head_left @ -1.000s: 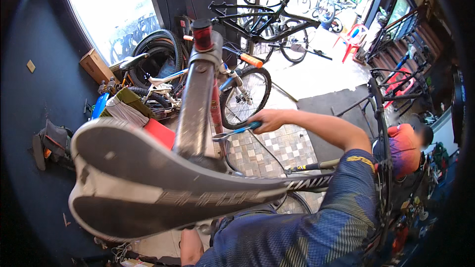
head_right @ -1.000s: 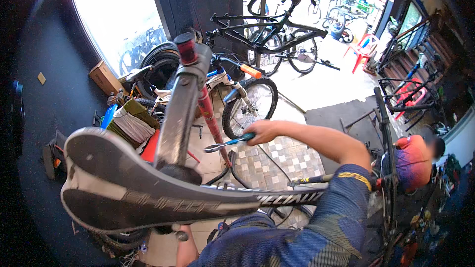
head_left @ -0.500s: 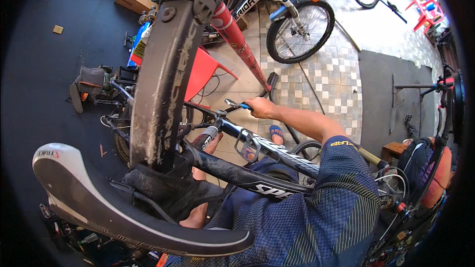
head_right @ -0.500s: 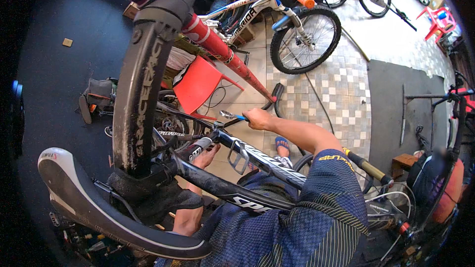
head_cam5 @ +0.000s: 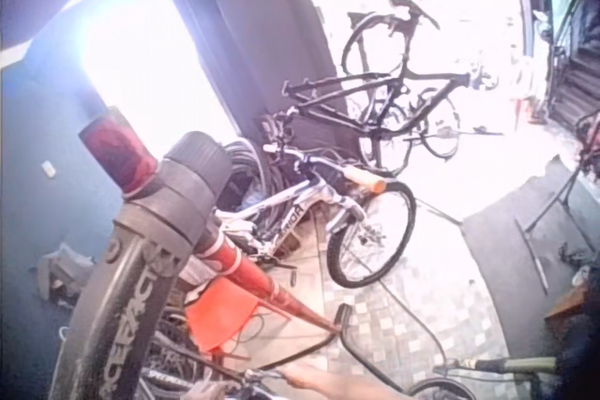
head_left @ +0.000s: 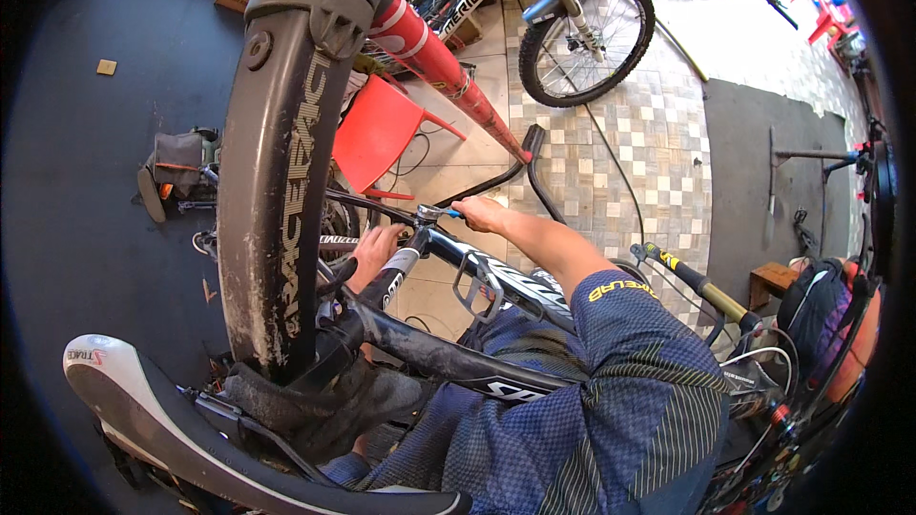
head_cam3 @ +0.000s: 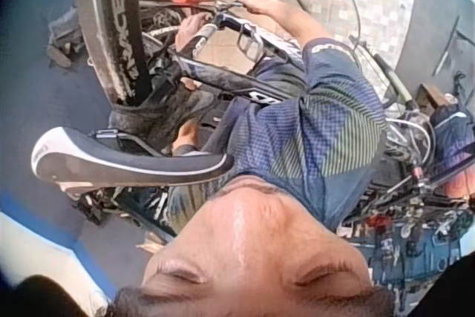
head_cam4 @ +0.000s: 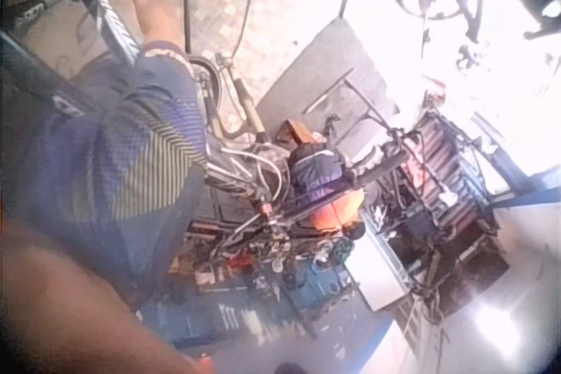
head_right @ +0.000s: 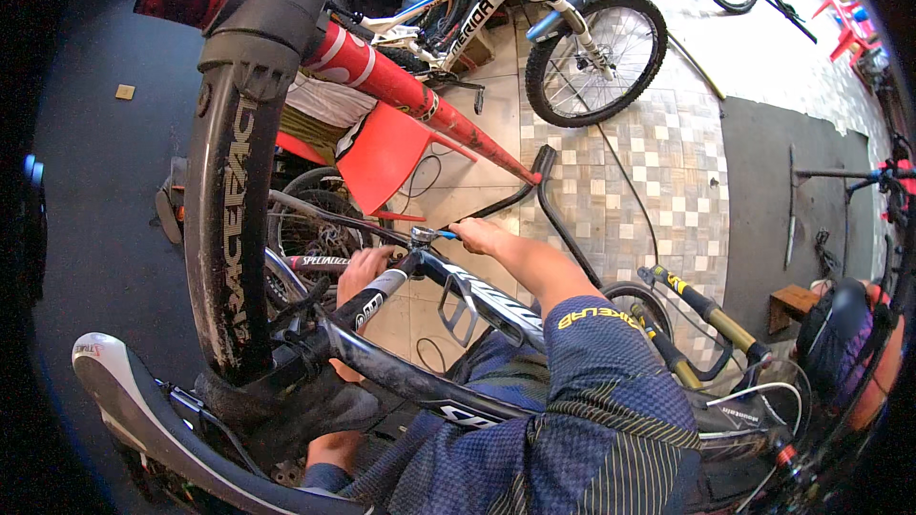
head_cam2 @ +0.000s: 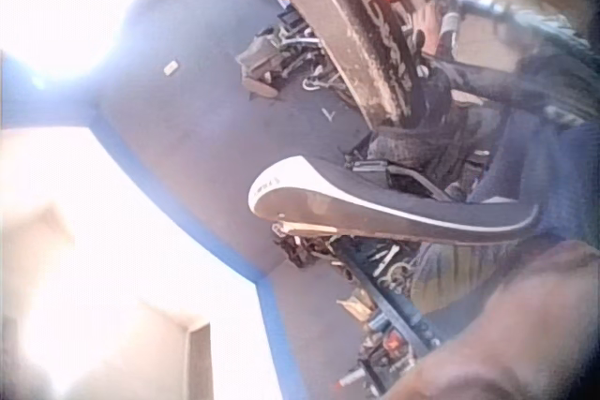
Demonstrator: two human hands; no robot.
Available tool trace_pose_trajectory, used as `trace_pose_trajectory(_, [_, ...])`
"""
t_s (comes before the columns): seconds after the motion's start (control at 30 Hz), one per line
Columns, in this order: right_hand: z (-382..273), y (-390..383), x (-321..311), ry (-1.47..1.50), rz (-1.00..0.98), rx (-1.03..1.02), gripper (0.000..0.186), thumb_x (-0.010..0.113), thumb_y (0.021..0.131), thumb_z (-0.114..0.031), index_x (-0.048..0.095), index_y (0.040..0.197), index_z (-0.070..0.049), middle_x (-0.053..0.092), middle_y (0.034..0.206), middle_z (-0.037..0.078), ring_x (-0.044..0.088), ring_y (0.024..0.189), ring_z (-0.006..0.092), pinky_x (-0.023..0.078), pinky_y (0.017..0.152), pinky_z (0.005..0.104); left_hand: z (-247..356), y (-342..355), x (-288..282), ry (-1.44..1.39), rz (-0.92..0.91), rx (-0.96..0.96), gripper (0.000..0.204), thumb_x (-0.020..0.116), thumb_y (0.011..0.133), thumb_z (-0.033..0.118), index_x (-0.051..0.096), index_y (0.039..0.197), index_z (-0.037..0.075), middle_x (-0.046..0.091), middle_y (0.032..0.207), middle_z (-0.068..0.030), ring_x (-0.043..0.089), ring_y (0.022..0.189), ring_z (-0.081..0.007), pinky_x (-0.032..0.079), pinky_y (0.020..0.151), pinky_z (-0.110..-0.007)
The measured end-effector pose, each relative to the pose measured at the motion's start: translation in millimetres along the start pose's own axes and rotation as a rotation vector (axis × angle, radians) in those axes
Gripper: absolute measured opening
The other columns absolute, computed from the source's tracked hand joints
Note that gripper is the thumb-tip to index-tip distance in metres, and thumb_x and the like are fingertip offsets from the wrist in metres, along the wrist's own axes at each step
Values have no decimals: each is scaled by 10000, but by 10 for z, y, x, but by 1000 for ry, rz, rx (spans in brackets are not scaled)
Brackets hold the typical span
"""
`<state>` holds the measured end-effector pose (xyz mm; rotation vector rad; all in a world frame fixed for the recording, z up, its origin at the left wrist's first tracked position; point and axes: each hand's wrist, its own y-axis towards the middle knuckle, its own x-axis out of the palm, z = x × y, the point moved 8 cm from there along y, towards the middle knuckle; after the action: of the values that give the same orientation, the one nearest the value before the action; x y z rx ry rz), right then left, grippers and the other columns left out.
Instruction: The person removes a bicycle crankset from a Specialized frame mounted on a repair stand, then uses a grease gun to apply lubricant to the crank arm and spindle before reinstalling the crankset onto the bottom bracket. The person also handles a small cylindrical part and a screwdriver during the process.
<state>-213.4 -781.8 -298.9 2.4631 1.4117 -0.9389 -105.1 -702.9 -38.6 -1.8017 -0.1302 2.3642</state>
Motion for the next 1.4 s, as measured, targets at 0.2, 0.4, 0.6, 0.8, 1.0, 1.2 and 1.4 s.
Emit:
trace_pose_trajectory(0.2, [-91,106,-28,-60,1,11,183,563,920,-91,619,1094,-107,692,991,191,682,994,404,542,806,516,253,434,-25,227,-96,307,537,724,832,159,631,1357,98,673,1301,-101,564,1263,-319,417,1095,-435])
trace_pose_trajectory(0.4, [-200,127,-128,-75,15,26,143,549,950,-141,597,1079,-102,679,1095,158,659,1083,388,550,855,485,182,647,184,70,-242,257,456,654,822,88,690,1276,116,707,1230,-105,577,1244,-304,430,1060,-446])
trace_pose_trajectory(0.6, [-227,199,-60,-113,56,8,149,506,967,-147,596,1073,-94,681,1088,157,675,1043,389,557,833,494,123,686,343,109,-293,210,394,641,818,78,732,1200,110,731,1134,-136,615,1168,-343,462,1006,-456])
trace_pose_trajectory(0.8, [-119,-110,-133,-86,-73,5,174,579,900,-191,612,1018,-68,710,857,176,707,869,418,557,735,531,67,762,387,119,-299,134,330,630,814,68,741,1124,86,733,1047,-181,646,1082,-382,496,936,-473])
trace_pose_trajectory(1.0, [-529,-862,-663,-202,-284,41,323,605,832,-293,667,962,-4,724,891,252,710,891,427,562,788,526,-54,717,434,145,-281,91,330,604,822,52,711,1134,61,724,1064,-187,624,1140,-377,476,976,-486])
trace_pose_trajectory(1.2, [-641,-876,-1095,-256,-211,133,389,606,821,-307,667,988,40,722,926,273,709,918,427,561,798,529,-193,712,494,67,-181,95,633,547,838,-1,491,1462,95,614,1355,-180,554,1279,-371,426,1061,-505])
trace_pose_trajectory(1.4, [-55,-670,-1007,19,139,133,281,591,846,-164,550,1109,-75,686,846,220,674,837,456,513,702,572,-103,744,384,-65,9,146,744,484,850,-66,377,1557,140,502,1510,-156,525,1320,-378,441,1072,-507])
